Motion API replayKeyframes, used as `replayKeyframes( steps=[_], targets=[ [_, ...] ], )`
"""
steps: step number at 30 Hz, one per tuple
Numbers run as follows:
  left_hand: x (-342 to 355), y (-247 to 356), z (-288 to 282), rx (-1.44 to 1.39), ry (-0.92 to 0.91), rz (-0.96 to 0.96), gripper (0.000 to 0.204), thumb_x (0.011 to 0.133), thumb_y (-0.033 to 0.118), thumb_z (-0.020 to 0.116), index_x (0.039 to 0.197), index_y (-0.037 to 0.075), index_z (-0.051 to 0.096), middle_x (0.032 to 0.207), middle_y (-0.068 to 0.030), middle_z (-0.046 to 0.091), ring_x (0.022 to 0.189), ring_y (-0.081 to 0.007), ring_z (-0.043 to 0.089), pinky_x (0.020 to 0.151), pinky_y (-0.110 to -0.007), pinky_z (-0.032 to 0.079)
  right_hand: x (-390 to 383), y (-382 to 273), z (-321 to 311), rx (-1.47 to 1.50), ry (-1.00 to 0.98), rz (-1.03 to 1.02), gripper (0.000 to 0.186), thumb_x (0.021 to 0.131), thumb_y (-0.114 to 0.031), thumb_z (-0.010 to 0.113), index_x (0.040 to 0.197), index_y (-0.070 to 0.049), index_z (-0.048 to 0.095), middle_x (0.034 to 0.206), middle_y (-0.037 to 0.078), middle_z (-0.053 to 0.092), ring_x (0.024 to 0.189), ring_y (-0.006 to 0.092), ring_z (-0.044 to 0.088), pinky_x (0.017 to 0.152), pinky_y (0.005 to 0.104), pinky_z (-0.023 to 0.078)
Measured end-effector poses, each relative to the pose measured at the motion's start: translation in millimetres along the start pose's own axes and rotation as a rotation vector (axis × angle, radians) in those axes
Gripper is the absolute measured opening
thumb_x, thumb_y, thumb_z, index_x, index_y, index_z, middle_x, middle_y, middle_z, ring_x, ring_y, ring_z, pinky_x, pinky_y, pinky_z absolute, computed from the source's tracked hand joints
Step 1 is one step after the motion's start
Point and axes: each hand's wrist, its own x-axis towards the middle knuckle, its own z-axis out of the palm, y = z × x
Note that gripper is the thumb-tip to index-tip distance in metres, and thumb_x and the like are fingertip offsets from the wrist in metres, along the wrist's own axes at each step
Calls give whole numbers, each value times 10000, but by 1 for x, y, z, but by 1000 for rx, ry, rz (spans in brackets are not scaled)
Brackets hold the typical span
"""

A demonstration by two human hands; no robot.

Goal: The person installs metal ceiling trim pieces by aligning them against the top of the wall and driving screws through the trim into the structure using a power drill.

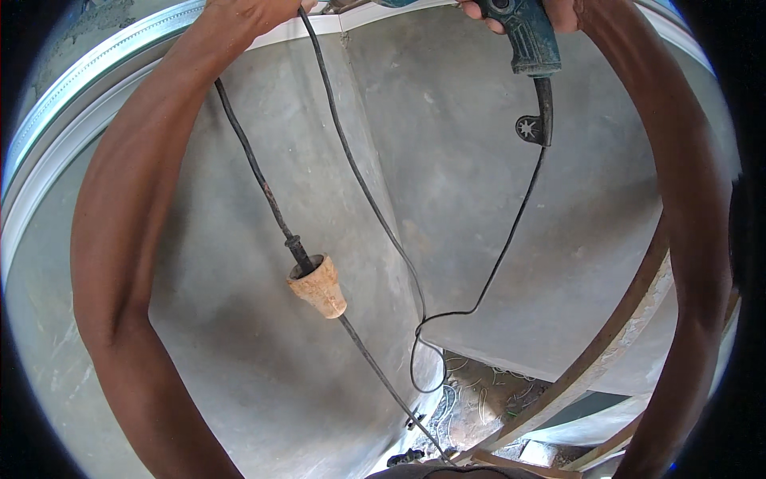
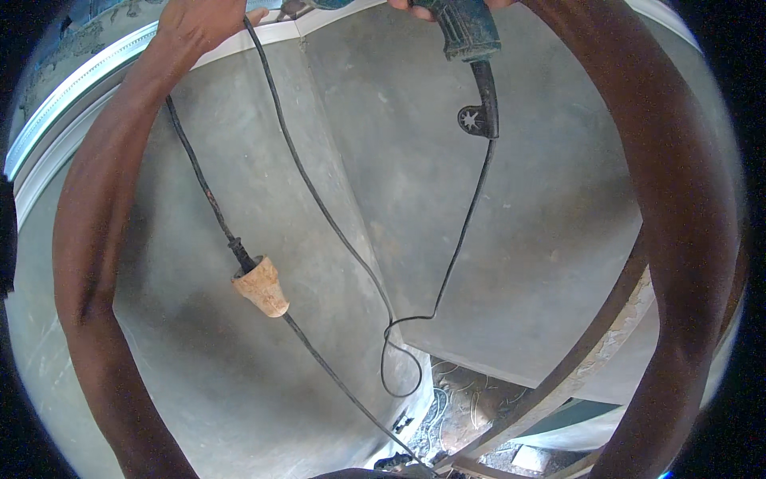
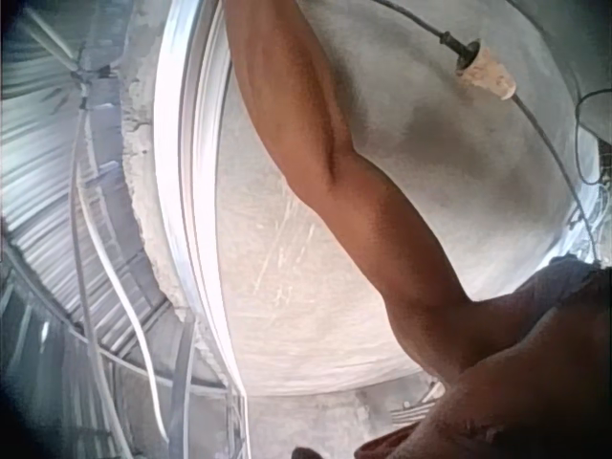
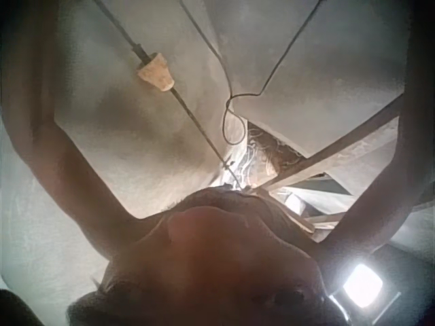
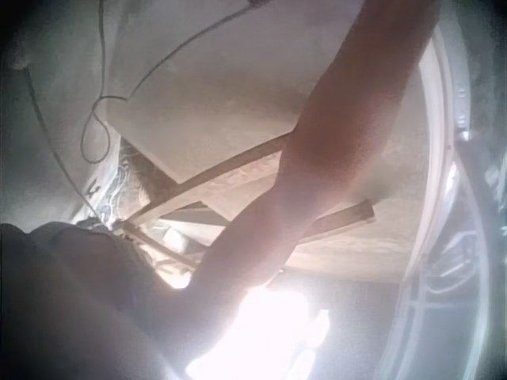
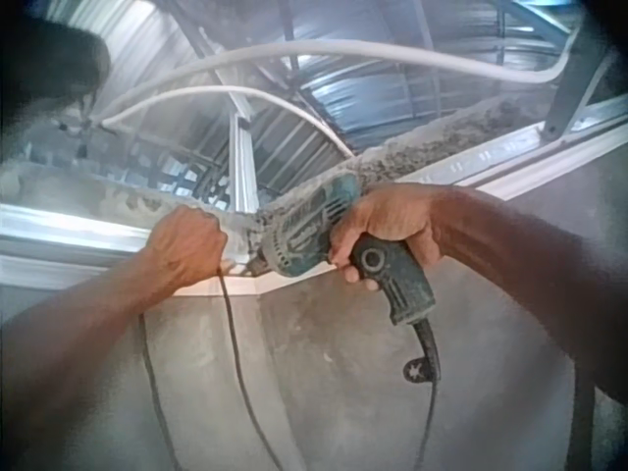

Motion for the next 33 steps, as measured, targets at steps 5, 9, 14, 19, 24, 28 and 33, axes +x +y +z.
replayKeyframes(
  steps=[5,9,14,19,24,28,33],
  targets=[
    [-2,1,-6,-20,-44,-44,403,833,362,597,872,3,776,861,-209,728,852,-339,720,767,-433,561,-4,-2,5,-24,91,-6,85,873,-47,688,821,-10,632,764,111,644,638,188,626,575,330,544],
    [-4,3,-12,-9,-80,-43,426,828,401,629,878,5,776,867,-208,729,865,-338,719,766,-434,560,-3,-1,4,-35,60,-30,85,870,-38,691,816,-6,632,757,116,644,624,191,625,573,337,546],
    [-4,2,-12,19,-39,-14,445,823,444,671,886,17,778,878,-195,731,883,-339,716,773,-435,559,-3,-1,0,-26,33,-52,80,869,-34,682,816,-2,632,754,117,645,617,190,622,569,338,548],
    [-4,2,-8,-1,-52,-14,451,825,455,674,874,19,778,869,-190,731,875,-334,715,774,-433,557,0,2,1,-8,21,-39,79,868,-34,682,817,-2,632,752,116,643,617,189,622,570,338,547],
    [-3,3,-9,44,-53,-12,431,834,427,639,850,19,778,845,-184,731,861,-319,719,758,-425,558,-2,2,2,9,17,-61,73,864,-35,685,820,-3,637,759,116,647,622,187,624,567,330,543],
    [-5,3,-8,44,-37,-17,415,836,405,619,845,23,780,839,-182,732,854,-316,720,753,-422,558,-2,3,2,-15,-23,-68,65,863,-34,684,826,-2,642,763,117,652,626,186,626,567,326,542],
    [-7,4,-9,42,-68,-45,433,828,400,597,857,7,777,834,-193,728,830,-328,721,729,-429,556,-3,4,3,-48,9,-95,61,840,-19,708,814,6,658,766,122,654,618,190,633,544,329,540]
  ],
)
